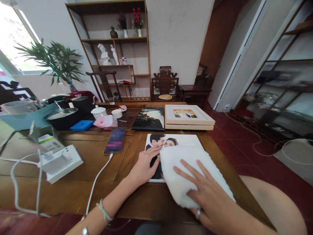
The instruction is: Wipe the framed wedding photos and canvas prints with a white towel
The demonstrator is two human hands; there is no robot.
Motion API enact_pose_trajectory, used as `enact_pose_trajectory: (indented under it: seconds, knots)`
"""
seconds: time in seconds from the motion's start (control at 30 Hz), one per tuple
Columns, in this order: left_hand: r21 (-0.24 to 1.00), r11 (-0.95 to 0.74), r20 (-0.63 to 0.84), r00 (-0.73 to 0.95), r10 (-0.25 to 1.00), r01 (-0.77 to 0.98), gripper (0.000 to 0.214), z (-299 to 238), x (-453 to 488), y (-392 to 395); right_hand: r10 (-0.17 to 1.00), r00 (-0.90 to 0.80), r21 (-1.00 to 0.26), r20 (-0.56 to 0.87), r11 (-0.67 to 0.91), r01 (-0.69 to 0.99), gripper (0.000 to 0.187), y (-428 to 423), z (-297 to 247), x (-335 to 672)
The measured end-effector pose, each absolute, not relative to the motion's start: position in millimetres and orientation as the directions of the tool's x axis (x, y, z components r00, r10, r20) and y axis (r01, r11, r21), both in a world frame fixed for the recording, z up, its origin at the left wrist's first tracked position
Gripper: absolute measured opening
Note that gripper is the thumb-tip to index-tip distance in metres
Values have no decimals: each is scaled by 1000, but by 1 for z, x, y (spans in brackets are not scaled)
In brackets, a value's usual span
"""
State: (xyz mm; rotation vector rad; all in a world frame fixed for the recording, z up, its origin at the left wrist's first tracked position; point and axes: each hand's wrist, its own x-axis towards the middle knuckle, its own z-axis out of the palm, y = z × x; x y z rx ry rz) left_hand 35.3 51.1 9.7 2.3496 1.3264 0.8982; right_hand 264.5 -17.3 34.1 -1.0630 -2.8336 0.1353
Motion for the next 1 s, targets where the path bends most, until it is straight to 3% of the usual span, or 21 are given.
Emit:
enact_pose_trajectory:
  seconds: [0.2, 0.4, 0.53, 0.73, 0.87, 1.0]
  knots:
    - [531, -515, 381, 353, 854, 673, 31, 9, 36, 51, 766, -602, -83, 226, 631, 771, 30, 50, 35, 270]
    - [571, -482, 340, 343, 875, 664, 32, 12, 36, 49, 821, -533, -96, 205, 558, 824, 39, 89, 36, 259]
    - [667, -450, 361, 271, 892, 593, 40, 12, 35, 48, 770, -611, -139, 181, 635, 760, 38, 68, 38, 236]
    - [764, -399, 412, 93, 907, 507, 46, 13, 35, 49, 575, -800, -172, 174, 817, 550, 32, 17, 42, 214]
    - [743, -404, 403, 125, 907, 534, 42, 14, 35, 50, 529, -834, -186, 156, 845, 502, 26, -7, 39, 227]
    - [658, -497, 413, 280, 867, 566, 33, 12, 35, 52, 585, -800, -181, 133, 808, 561, 18, -23, 34, 248]
